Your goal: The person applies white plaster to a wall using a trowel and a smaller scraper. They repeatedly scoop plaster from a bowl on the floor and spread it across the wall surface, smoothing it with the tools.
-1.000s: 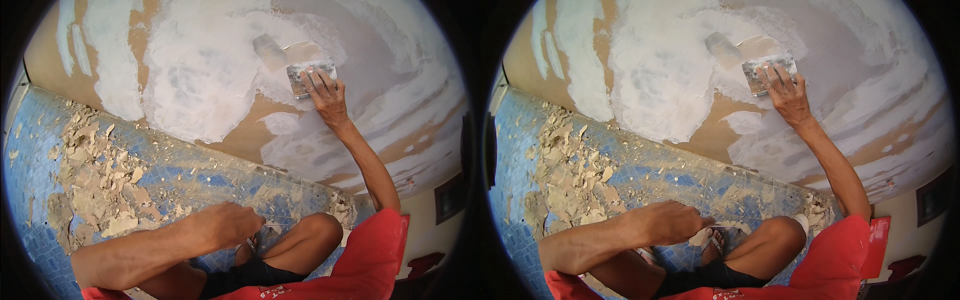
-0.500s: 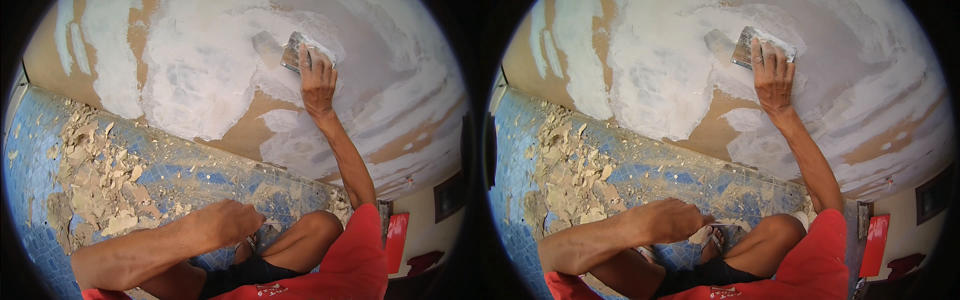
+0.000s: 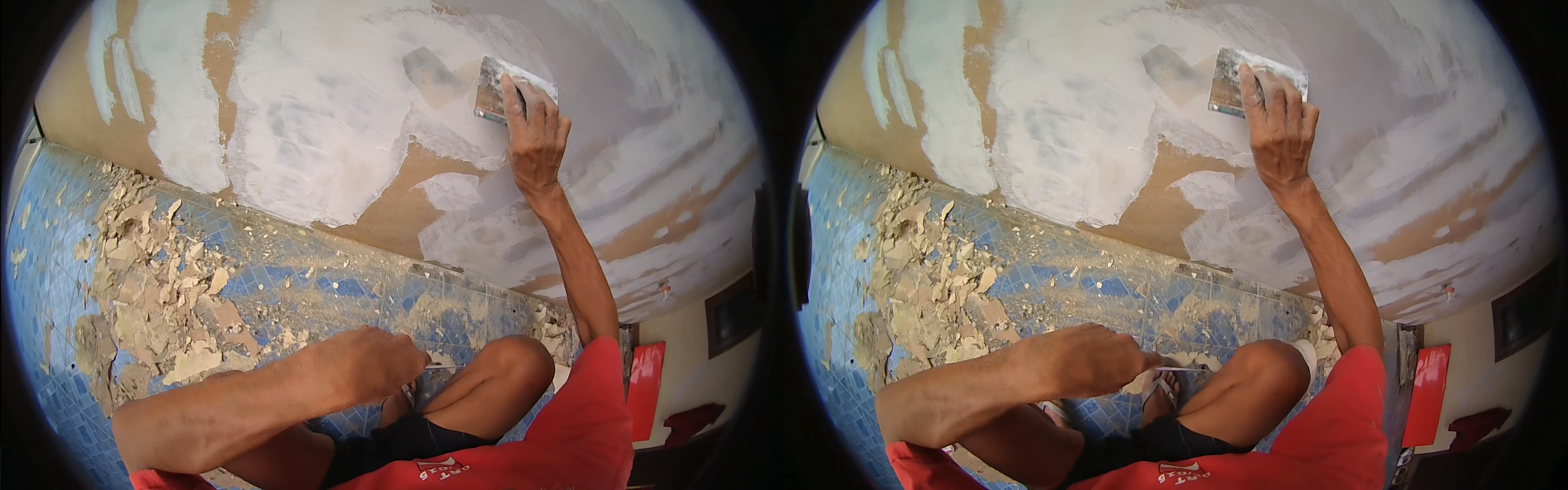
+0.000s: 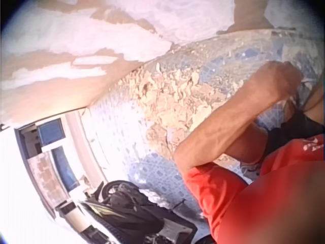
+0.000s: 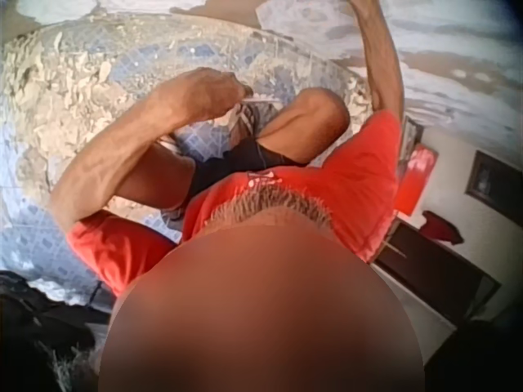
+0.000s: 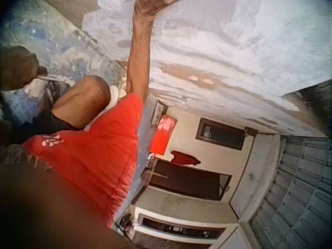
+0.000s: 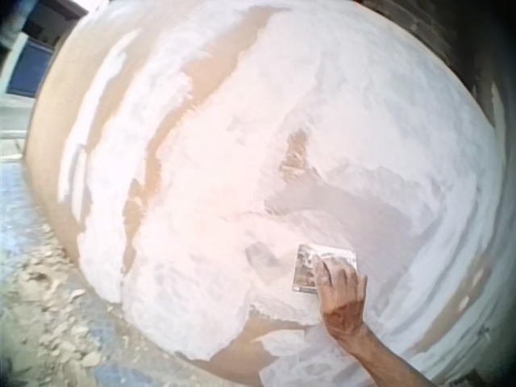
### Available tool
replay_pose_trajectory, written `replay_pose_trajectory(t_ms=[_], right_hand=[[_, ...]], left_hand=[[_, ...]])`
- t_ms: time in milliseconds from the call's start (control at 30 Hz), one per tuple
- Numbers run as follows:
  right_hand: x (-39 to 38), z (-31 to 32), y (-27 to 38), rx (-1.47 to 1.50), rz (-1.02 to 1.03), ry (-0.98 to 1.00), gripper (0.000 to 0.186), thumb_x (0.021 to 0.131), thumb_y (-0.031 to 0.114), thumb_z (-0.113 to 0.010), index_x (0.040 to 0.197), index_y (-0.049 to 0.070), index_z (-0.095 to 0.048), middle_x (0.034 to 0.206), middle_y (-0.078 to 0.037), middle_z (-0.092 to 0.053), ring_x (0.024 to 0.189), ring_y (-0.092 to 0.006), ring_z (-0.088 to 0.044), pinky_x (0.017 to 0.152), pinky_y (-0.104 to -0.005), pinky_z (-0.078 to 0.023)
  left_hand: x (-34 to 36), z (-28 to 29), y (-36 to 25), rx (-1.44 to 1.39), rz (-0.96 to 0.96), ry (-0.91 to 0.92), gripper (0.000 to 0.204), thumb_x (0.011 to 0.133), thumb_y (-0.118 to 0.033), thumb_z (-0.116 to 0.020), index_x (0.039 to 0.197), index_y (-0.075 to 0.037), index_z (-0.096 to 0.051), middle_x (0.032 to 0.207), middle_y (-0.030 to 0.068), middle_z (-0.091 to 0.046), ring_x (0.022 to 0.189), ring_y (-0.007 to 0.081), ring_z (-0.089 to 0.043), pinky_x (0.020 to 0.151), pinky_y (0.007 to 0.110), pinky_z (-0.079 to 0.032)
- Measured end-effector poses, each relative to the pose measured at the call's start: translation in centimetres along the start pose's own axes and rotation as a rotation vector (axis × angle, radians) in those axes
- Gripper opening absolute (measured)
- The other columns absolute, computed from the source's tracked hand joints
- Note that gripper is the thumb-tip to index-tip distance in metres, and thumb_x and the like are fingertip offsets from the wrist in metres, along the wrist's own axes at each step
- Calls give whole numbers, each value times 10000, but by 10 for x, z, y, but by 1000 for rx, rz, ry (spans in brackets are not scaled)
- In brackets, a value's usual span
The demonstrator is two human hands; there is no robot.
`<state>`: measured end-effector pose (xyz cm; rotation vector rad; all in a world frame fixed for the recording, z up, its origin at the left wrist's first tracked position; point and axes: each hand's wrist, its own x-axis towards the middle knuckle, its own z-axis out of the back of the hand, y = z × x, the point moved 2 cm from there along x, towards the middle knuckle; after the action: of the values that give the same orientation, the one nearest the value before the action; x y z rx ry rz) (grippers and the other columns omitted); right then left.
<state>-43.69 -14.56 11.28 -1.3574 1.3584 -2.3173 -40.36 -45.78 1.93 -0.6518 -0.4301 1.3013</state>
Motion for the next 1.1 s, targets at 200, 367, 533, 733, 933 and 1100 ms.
replay_pose_trajectory(t_ms=[200, 367, 533, 733, 933, 1100], right_hand=[[-5, -30, 50, 48, 49, 63, 534, 905, 60, -635, 1435, 104, -583, 1334, -55, -606, 1200, -211, -555, 835, -361, -448], [-49, -5, 74, 190, 214, 244, 566, 877, 38, -653, 1435, 104, -581, 1298, -32, -636, 1205, -193, -568, 829, -358, -422], [-29, 11, 62, 219, 243, 152, 548, 880, 50, -656, 1420, 124, -602, 1214, -10, -677, 1150, -175, -600, 830, -337, -405], [21, -41, 72, 132, 273, 3, 617, 871, 32, -660, 1466, 170, -567, 1298, 31, -628, 1236, -145, -531, 867, -317, -391], [-36, -50, 87, 137, 314, 166, 687, 869, 6, -644, 1524, 146, -489, 1428, 7, -527, 1310, -154, -458, 874, -320, -403], [-69, -10, 82, 221, 303, 281, 622, 880, 22, -644, 1483, 122, -534, 1316, -21, -602, 1235, -184, -521, 819, -334, -412]], left_hand=[[5, 2, 3, 46, 84, 61, 361, 955, -37, -504, 1302, -35, -602, 900, 235, -722, 896, 418, -724, 746, 515, -582], [-4, 3, -2, -16, 63, -31, 310, 959, -54, -503, 1245, -24, -620, 880, 226, -721, 889, 414, -728, 749, 512, -581], [-8, 2, -1, -52, 55, -44, 273, 962, -74, -507, 1199, -24, -634, 886, 221, -720, 898, 405, -728, 755, 505, -581], [-7, 1, 3, -23, 41, -37, 246, 963, -91, -513, 1161, -25, -643, 893, 214, -720, 903, 398, -727, 757, 499, -581], [-7, 0, 5, -33, 34, -38, 223, 964, -107, -519, 1123, -27, -653, 899, 208, -719, 908, 391, -726, 758, 493, -580], [-9, -1, 4, -25, 26, -33, 208, 965, -121, -524, 1092, -29, -661, 904, 202, -718, 913, 384, -725, 759, 487, -580]])
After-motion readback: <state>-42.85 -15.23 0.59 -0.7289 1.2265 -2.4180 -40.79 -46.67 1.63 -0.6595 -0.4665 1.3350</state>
